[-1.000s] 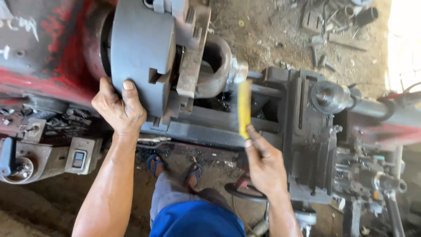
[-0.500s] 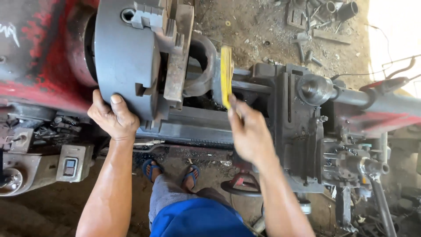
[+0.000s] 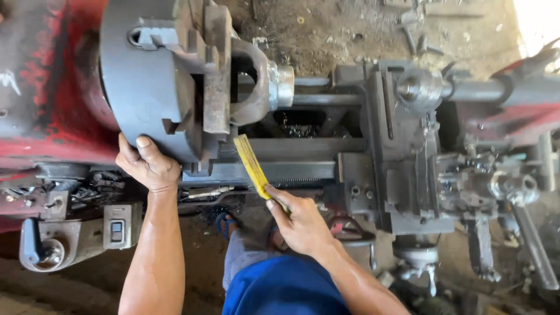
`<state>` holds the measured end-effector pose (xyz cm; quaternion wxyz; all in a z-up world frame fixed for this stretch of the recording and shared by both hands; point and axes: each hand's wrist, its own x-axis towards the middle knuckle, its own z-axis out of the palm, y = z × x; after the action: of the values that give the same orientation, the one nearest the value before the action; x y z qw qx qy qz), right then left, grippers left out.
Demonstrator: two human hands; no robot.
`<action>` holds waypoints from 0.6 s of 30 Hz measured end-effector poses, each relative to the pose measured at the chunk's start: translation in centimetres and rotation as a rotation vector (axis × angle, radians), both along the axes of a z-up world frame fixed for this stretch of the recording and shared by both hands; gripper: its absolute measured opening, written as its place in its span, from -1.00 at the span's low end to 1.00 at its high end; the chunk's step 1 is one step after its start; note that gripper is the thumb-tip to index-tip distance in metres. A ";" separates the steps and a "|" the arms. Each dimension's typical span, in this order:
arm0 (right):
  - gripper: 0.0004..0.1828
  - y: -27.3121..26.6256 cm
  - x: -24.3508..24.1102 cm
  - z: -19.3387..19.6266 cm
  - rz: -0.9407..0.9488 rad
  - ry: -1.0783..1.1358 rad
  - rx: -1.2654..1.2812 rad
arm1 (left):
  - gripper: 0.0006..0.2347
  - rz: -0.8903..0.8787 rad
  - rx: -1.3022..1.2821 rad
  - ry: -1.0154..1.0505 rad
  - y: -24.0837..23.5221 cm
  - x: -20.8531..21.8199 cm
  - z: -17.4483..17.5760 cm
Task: Cleaning metal shavings from a lathe using a brush and adjusting the machine's components like the tailstock and carriage.
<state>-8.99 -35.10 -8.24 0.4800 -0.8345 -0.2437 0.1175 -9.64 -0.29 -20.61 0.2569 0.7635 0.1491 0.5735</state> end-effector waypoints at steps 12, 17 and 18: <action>-0.45 2.1 17.5 5.8 -0.188 0.115 0.067 | -0.57 0.228 -0.286 0.008 -3.5 3.8 10.5; -0.58 -0.9 9.1 -2.7 -0.155 -0.211 0.102 | -0.58 0.238 -0.321 0.002 -2.4 4.1 9.1; -0.54 -1.8 6.2 -6.4 -0.136 -0.309 0.073 | -0.58 0.284 -0.274 0.041 -2.4 3.3 8.8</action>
<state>-2.80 -36.94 -14.64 0.4735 -0.8393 -0.2615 -0.0537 -6.34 -2.66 -11.79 0.2720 0.7041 0.3372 0.5627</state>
